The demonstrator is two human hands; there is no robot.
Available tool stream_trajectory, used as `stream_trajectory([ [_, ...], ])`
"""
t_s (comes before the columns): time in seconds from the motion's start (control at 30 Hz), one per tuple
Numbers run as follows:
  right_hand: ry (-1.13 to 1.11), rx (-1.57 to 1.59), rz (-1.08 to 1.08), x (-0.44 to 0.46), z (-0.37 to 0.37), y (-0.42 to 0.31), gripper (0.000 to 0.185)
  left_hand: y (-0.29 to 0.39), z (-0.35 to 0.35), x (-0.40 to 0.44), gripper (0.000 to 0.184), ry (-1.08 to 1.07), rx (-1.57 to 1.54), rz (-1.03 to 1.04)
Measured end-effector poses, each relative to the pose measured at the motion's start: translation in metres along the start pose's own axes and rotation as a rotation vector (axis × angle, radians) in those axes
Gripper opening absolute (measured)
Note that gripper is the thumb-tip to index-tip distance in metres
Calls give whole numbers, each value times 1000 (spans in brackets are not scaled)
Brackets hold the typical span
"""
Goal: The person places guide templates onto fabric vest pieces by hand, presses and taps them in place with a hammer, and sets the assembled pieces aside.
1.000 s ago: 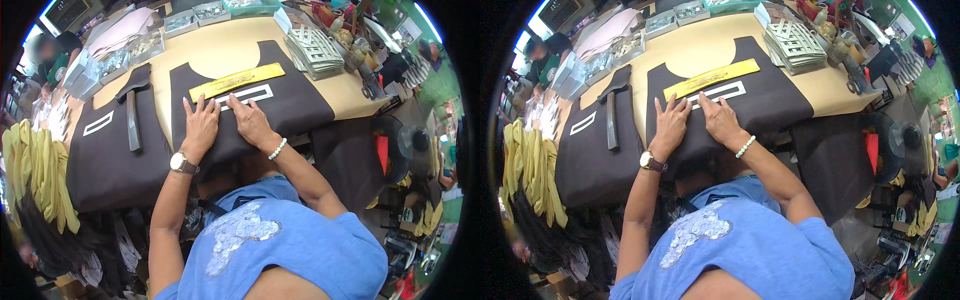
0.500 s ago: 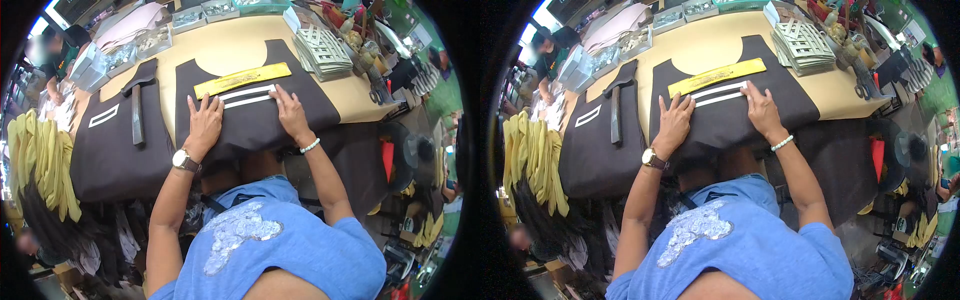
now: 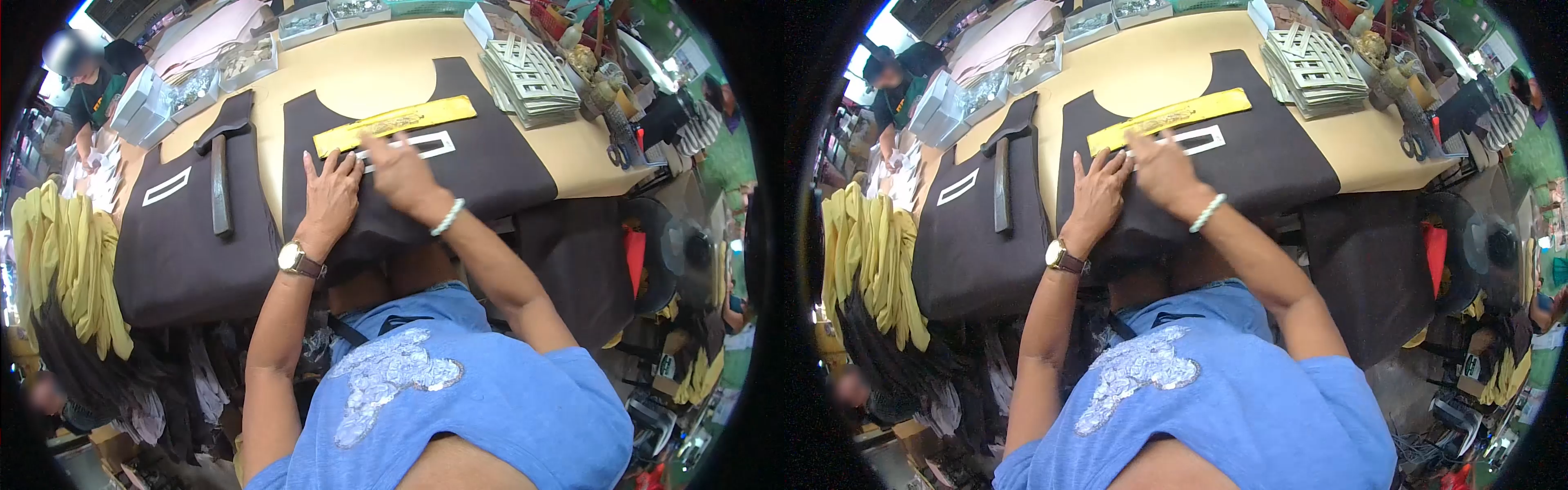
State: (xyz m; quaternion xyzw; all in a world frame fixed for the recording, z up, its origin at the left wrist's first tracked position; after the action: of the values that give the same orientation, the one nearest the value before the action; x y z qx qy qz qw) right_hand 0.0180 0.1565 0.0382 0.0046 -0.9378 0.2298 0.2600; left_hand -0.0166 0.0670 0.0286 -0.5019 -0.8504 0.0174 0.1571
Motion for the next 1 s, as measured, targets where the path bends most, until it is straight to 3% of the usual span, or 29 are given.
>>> stream_trajectory([
  [0.2,-152,9,112,-12,16,2,44,2,0,-3,48,13,11,-20],
  [0.33,-71,-28,72,-15,12,3,43,0,1,-3,46,23,13,-33],
  [0.6,-2,-221,254,-37,-63,84,42,4,-4,-5,41,64,46,3],
  [0.73,2,-292,224,-41,-60,82,44,12,-7,-17,39,-9,310,24],
  [0.8,31,-313,172,-41,-63,77,45,6,-12,-20,36,7,251,0],
  [0.83,-36,-270,273,-38,-67,83,42,4,-17,-21,35,13,218,-14],
  [0.93,145,-58,621,-38,-95,115,37,-9,-21,-13,31,-253,60,-128],
  [1.0,254,-83,464,-32,-103,108,39,-13,-21,-14,32,-111,-46,-213],
])
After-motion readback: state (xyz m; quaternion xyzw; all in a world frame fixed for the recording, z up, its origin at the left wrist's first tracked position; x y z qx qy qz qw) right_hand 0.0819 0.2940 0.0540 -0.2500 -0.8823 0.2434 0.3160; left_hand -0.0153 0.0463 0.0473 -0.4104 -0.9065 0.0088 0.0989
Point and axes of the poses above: each hand's wrist, its own x-axis towards the middle knuckle, its own z-axis out of the palm, y = z × x, the point moved 7 cm from there along x, towards the middle knuckle, and after that the axes turned 8 degrees about x, right-handed, at the moved point
